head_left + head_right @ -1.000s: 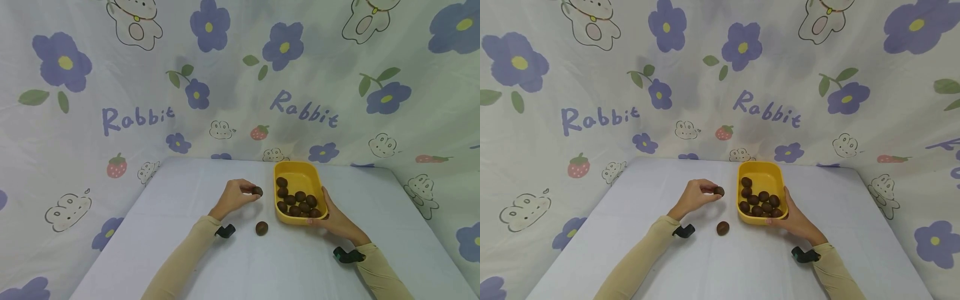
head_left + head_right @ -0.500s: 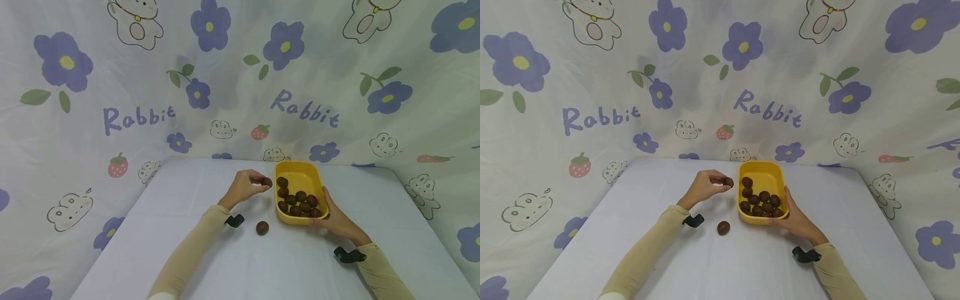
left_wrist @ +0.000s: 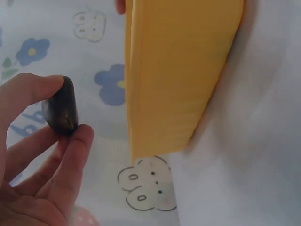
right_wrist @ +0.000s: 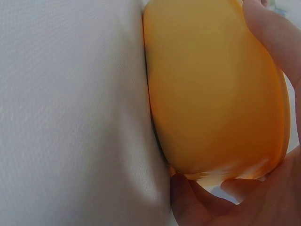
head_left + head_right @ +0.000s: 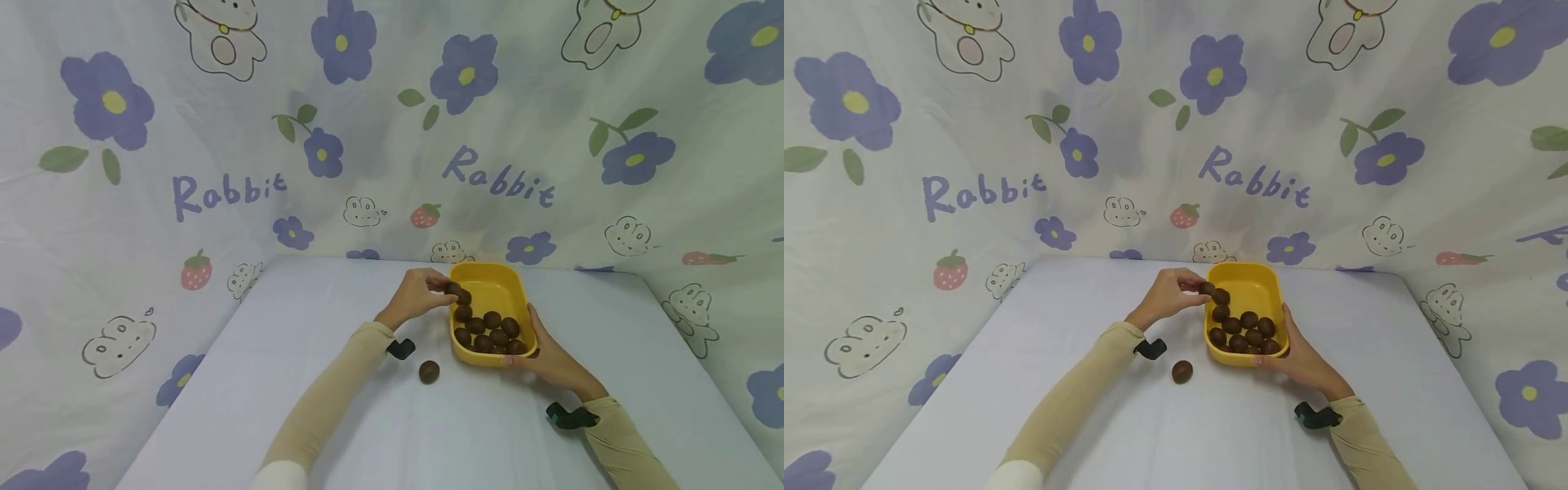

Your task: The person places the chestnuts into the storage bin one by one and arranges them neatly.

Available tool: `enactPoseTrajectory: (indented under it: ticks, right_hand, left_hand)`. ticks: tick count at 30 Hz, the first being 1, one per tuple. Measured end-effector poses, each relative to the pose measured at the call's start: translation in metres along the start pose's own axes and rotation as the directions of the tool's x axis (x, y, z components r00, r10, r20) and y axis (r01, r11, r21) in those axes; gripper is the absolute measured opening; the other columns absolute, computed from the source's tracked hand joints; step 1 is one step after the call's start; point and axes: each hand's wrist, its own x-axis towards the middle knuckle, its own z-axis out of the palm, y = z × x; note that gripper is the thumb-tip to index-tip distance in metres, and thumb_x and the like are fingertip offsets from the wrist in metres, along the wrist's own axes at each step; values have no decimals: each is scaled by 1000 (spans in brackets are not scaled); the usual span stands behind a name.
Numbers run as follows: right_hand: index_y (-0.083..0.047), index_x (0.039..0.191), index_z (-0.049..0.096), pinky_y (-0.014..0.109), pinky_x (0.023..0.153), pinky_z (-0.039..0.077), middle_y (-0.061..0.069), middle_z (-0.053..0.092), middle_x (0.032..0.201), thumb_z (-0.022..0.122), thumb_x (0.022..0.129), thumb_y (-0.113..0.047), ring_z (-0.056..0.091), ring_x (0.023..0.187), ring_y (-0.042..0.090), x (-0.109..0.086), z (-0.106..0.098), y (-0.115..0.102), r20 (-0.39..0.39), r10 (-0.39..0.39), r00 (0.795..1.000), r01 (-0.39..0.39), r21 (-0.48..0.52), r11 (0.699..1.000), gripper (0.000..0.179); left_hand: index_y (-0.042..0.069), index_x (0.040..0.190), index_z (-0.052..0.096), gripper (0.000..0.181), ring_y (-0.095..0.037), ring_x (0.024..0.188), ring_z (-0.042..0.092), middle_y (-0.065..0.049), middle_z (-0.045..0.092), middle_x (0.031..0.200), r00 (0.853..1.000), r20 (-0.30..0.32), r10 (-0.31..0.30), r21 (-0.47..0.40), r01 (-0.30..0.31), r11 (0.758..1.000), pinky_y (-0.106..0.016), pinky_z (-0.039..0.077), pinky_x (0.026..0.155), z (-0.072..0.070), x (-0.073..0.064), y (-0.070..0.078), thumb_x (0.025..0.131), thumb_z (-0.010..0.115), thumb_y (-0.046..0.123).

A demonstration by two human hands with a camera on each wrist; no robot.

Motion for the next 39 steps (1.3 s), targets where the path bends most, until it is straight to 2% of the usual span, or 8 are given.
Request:
enactPoseTrajectory:
  ticks: [5, 15, 19, 23, 27, 35, 39]
  right_hand:
    - [-19, 163, -24, 74, 119, 18, 23, -11, 173, 82, 84, -43, 5, 157, 55, 0, 0, 2, -4, -12, 1000, 12, 7, 1000, 134]
    - [-21, 162, -24, 76, 119, 16, 22, -11, 173, 81, 85, -44, 4, 158, 54, -1, -1, -1, 10, 7, 1000, -7, 14, 1000, 133]
    - [-20, 162, -25, 75, 119, 16, 22, -11, 173, 81, 86, -47, 4, 158, 54, -1, -1, 0, 10, 8, 1000, -8, 18, 1000, 133]
    - [-21, 162, -26, 76, 119, 16, 21, -11, 174, 81, 86, -47, 4, 158, 54, -1, -1, 2, 10, 14, 1000, -15, 25, 1000, 133]
    - [-22, 162, -26, 76, 118, 16, 21, -11, 173, 80, 85, -47, 4, 158, 54, -1, -1, 2, 10, 19, 1000, -19, 22, 1000, 133]
    - [-20, 162, -25, 77, 118, 16, 23, -11, 173, 81, 85, -47, 4, 157, 55, -1, 0, 2, 6, 14, 1000, -14, 6, 1000, 134]
    - [-20, 162, -24, 76, 118, 16, 22, -11, 173, 81, 85, -47, 4, 157, 55, -1, 0, 1, 6, 14, 1000, -14, 12, 1000, 133]
  left_hand:
    - [6, 114, 77, 38, -22, 99, 75, -9, 78, 110, 1000, 29, 0, 13, -1, 1000, -25, 60, 87, 7, 10, 3, 84, 86, 27]
    - [3, 115, 76, 38, -22, 99, 76, -11, 77, 113, 997, 70, -14, 26, 12, 1000, -23, 60, 84, 21, 24, 10, 84, 87, 24]
    - [3, 115, 75, 40, -20, 99, 76, -11, 76, 114, 995, 88, -35, 17, 34, 999, -23, 61, 83, 26, 28, 8, 83, 87, 24]
    - [2, 115, 75, 41, -19, 98, 76, -11, 77, 114, 995, 99, -27, 14, 26, 1000, -23, 61, 82, 32, 32, 4, 82, 88, 23]
    - [2, 115, 76, 40, -18, 97, 76, -11, 78, 113, 994, 109, -20, 46, 15, 999, -22, 61, 83, 37, 36, 1, 83, 88, 24]
    - [5, 114, 77, 37, -16, 97, 75, -8, 79, 112, 991, 125, -49, 81, 39, 996, -23, 61, 85, 43, 39, 0, 85, 87, 25]
    - [6, 115, 77, 36, -16, 98, 75, -8, 79, 114, 990, 134, -46, 110, 32, 993, -23, 60, 85, 46, 40, 0, 85, 86, 24]
